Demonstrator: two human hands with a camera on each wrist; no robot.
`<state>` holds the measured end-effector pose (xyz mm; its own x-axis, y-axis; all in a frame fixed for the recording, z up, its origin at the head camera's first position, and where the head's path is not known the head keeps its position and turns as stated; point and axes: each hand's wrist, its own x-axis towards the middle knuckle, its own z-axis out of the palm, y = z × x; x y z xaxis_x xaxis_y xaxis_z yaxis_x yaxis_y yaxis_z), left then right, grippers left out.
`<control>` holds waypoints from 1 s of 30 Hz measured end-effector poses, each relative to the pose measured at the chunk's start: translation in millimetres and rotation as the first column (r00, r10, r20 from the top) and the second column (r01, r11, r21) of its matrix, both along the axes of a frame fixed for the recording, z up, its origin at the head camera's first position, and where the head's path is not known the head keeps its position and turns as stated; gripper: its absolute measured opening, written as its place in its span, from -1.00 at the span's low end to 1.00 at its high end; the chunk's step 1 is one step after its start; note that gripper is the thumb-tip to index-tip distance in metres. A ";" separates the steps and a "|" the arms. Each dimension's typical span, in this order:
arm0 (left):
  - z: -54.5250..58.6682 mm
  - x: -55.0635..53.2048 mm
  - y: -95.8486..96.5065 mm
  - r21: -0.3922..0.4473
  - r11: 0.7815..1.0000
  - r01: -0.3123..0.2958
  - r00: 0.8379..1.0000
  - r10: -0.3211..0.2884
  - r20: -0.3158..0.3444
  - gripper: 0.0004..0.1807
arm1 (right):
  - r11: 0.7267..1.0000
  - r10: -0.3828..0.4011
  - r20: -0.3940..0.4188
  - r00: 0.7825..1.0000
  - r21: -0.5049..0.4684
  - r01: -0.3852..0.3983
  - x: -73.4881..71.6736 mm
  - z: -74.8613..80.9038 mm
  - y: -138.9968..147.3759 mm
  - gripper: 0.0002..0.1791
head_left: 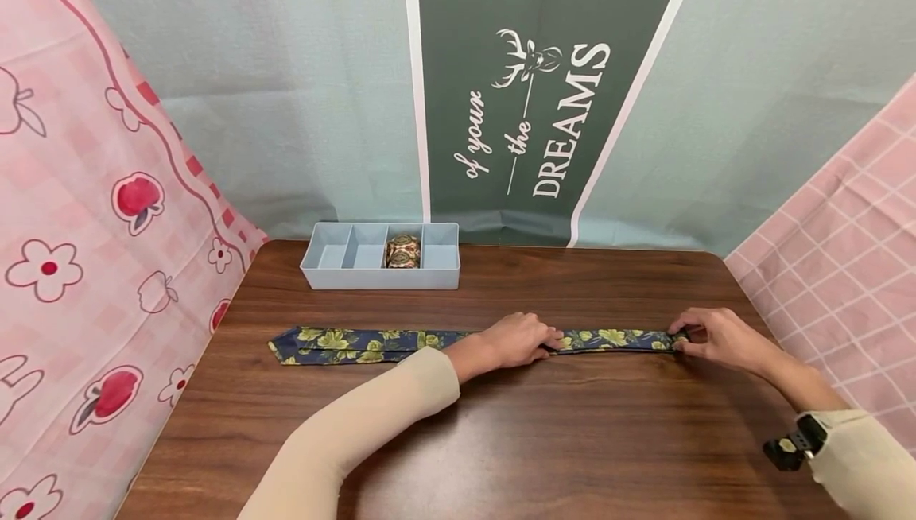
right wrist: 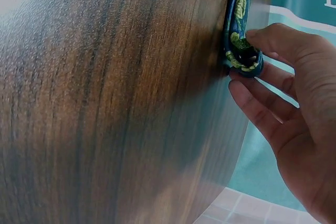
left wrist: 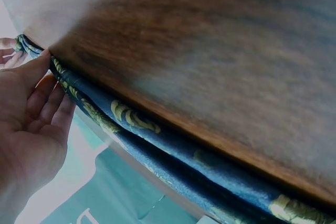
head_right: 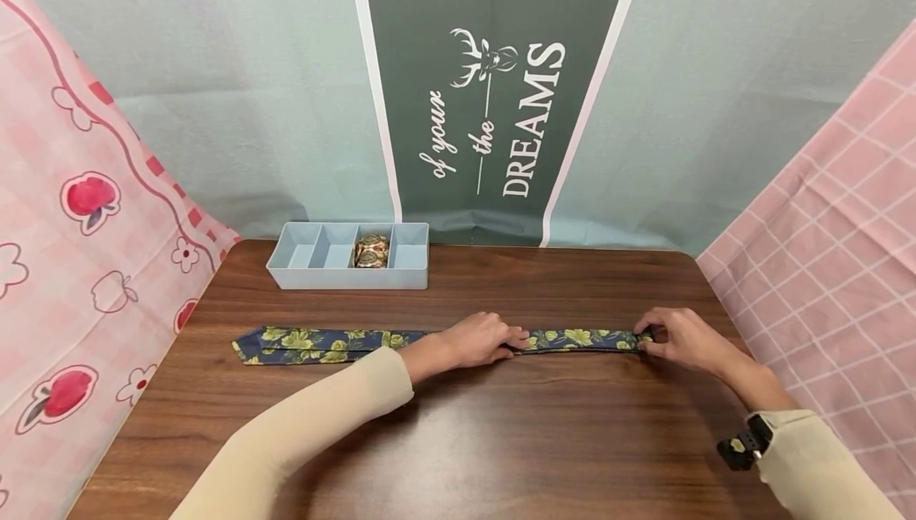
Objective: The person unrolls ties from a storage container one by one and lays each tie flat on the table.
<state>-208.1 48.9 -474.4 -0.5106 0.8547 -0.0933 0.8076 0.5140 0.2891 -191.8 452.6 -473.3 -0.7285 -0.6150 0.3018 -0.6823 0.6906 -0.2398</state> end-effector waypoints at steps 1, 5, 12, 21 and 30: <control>0.5 0.1 -0.3 0.000 1.000 0.000 1.000 0.000 0.001 -0.58 | 1.000 -0.004 -0.002 1.000 0.002 0.004 0.0 0.1 0.9 -0.56; 0.6 0.4 -1.6 0.002 1.000 -0.001 1.000 0.001 -0.001 -0.58 | 1.000 -0.009 -0.007 1.000 -0.015 0.009 -0.1 -0.9 5.1 -0.53; -1.0 -0.3 -3.0 0.001 1.000 0.002 1.000 -0.002 -0.009 -0.57 | 0.997 -0.004 0.008 1.000 -0.078 0.004 0.6 -5.3 12.8 -0.48; -0.5 0.2 -5.8 0.008 1.000 -0.006 1.000 0.006 -0.002 -0.57 | 0.995 -0.054 0.026 0.998 -0.078 0.056 2.3 -9.1 14.8 -0.55; -1.4 0.3 -9.5 0.005 1.000 -0.001 1.000 0.001 0.000 -0.56 | 0.994 -0.094 0.011 0.995 -0.051 0.095 3.0 -12.4 11.7 -0.60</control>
